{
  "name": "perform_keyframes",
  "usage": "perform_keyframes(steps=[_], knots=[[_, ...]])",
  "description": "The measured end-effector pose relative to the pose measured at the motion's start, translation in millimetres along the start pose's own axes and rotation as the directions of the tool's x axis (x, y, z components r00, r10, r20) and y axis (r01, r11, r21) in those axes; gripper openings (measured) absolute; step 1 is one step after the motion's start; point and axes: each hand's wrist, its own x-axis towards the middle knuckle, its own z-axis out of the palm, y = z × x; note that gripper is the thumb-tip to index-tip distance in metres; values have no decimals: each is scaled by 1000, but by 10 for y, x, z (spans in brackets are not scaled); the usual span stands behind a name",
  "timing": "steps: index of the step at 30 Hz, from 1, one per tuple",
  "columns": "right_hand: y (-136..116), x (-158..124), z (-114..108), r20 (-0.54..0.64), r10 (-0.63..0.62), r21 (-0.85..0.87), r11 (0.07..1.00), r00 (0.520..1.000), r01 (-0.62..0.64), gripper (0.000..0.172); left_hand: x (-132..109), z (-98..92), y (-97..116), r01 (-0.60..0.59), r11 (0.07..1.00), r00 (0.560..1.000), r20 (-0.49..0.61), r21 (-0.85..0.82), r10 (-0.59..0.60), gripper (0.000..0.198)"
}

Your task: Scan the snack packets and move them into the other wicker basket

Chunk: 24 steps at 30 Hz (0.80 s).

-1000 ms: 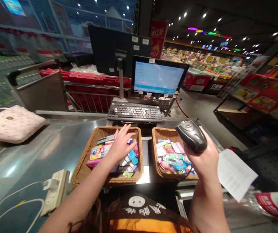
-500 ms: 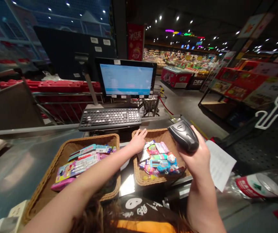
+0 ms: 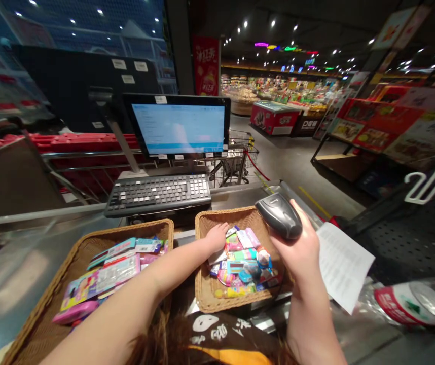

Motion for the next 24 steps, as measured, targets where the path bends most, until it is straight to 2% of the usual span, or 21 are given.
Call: perform_keyframes(steps=[3, 7, 10, 14, 18, 24], knots=[[33, 28, 48, 1, 11, 9, 1000, 1000, -11, 54, -36, -20, 2, -8, 1000, 1000, 29, -13, 8, 50], [30, 50, 80, 1, 1, 2, 1000, 1000, -1, 52, -87, -98, 74, -55, 998, 998, 39, -34, 56, 29], [10, 54, 80, -4, -11, -10, 1000, 1000, 11, 50, -94, -179, 135, -62, 997, 998, 15, -51, 63, 27], [-1, 44, 51, -11, -17, -15, 1000, 1000, 17, 50, -112, -338, 176, -104, 992, 994, -51, -65, 101, 33], [-9, 29, 11, -29, -18, -10, 1000, 999, 18, 51, -213, -570, 160, -161, 985, 973, -178, -64, 147, 26], [-131, 29, 1, -74, -23, -15, 1000, 997, 22, 53, -543, -1040, 44, -141, 981, 929, -361, -136, 84, 13]])
